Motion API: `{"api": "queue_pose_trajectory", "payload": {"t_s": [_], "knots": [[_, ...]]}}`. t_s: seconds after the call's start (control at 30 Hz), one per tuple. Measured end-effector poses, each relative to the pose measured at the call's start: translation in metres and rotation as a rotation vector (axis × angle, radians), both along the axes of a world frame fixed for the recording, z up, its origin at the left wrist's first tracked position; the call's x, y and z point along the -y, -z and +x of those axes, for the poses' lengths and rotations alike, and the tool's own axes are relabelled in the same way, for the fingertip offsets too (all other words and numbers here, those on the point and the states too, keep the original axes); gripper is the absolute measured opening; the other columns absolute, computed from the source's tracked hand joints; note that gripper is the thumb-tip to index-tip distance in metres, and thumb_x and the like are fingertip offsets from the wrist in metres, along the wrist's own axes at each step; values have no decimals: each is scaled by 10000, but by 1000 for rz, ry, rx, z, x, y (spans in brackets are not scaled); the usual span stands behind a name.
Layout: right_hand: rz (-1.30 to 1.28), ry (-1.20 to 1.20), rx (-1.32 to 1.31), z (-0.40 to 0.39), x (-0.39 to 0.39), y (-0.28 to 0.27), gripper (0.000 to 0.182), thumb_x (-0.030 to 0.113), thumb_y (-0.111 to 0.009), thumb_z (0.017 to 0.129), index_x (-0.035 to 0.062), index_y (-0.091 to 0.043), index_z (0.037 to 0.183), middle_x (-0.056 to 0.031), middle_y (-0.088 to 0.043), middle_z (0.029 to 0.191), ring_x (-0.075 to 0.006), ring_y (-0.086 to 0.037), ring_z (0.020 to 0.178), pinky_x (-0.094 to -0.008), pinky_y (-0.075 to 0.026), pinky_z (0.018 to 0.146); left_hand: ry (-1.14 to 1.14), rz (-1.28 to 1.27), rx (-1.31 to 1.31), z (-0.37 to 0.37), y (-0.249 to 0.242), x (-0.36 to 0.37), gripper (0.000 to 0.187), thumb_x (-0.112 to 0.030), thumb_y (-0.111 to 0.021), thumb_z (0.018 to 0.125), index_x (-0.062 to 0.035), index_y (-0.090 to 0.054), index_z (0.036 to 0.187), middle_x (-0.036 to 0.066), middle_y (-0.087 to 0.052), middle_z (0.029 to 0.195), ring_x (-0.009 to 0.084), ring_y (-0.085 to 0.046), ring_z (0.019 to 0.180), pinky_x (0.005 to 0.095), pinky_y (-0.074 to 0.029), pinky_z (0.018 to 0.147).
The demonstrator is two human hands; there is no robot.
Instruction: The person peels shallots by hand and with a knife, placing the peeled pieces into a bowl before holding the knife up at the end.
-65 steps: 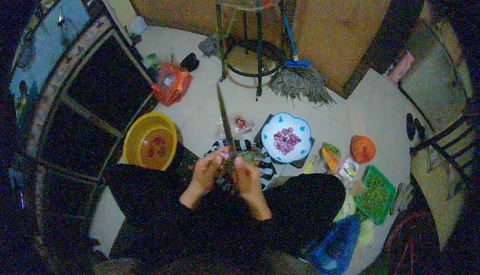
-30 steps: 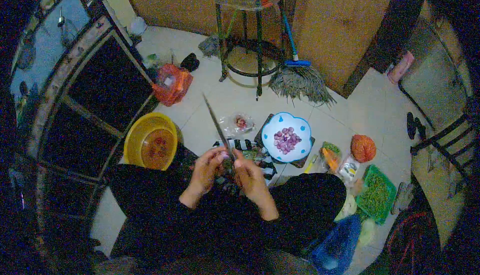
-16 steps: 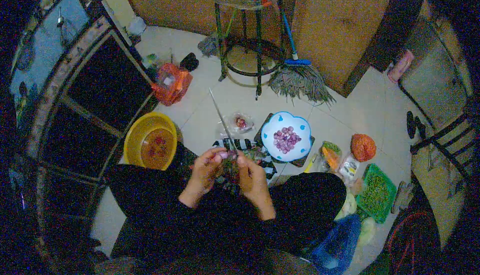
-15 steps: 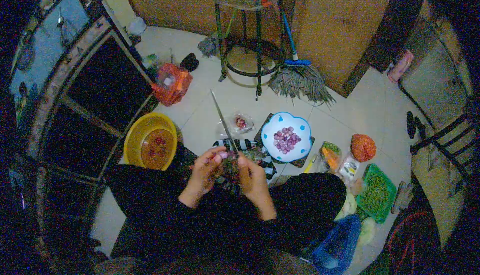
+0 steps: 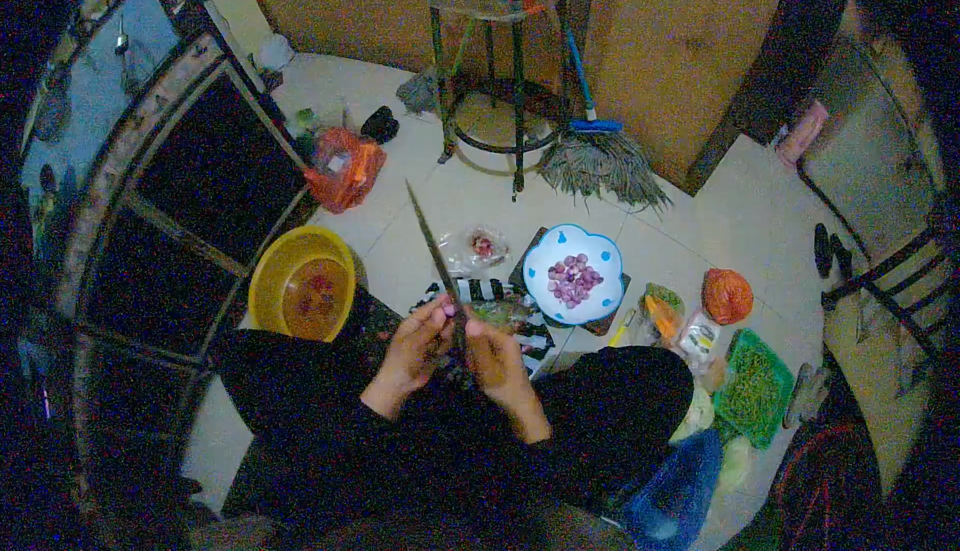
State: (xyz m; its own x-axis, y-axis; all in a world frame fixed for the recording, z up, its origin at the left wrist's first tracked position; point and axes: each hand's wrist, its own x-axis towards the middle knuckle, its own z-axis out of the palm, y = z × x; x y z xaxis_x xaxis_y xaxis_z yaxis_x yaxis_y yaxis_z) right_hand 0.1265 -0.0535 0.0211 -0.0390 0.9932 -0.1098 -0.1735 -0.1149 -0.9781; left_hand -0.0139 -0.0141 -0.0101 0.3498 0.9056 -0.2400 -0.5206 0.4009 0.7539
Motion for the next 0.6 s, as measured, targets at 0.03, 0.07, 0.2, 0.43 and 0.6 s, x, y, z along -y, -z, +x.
{"api": "queue_pose_trajectory", "payload": {"t_s": [0.03, 0.07, 0.2, 0.43, 0.6], "knots": [[33, 3, 62, -1, 1, 2, 324, 337, -406, 941, 46, -520, 855, -8, -486, 613, -92, -421, 506, -241, -312, 473, 1, 1, -43, 1, -2, 1, 410, -278, -586, 858, -50, -499, 1188, -39, -550, 894, 43, -453, 689, 173, -368, 568], [66, 5, 124, -2, 0, 6, 316, 321, -408, 939, 39, -538, 996, -41, -565, 702, -138, -490, 560, -276, -369, 530, 0, 10, -83, 3, -2, 2, 414, -281, -580, 862, -44, -498, 1191, -37, -556, 902, 44, -465, 703, 175, -378, 582], [72, -81, 491, 0, 1, 3, 369, 261, -416, 935, -10, -530, 1158, -151, -644, 985, -232, -600, 723, -376, -444, 651, 3, 39, -140, 6, -4, 5, 436, -302, -562, 873, -26, -494, 1204, -28, -575, 924, 54, -507, 754, 187, -413, 644], [44, 2, 165, 7, 0, 18, 399, 303, -431, 929, -25, -546, 1125, -158, -634, 990, -211, -591, 806, -343, -443, 719, 47, 47, -90, -4, 0, 2, 406, -221, -569, 875, -7, -490, 1211, 5, -586, 975, 89, -539, 814, 219, -447, 727], [32, -48, 199, 9, 1, 11, 438, 330, -434, 929, -26, -510, 1172, -145, -623, 961, -185, -569, 869, -304, -433, 781, -23, 175, -309, -4, 3, -3, 325, -114, -589, 848, 10, -543, 1145, 29, -593, 1005, 94, -550, 833, 221, -451, 734]]}}
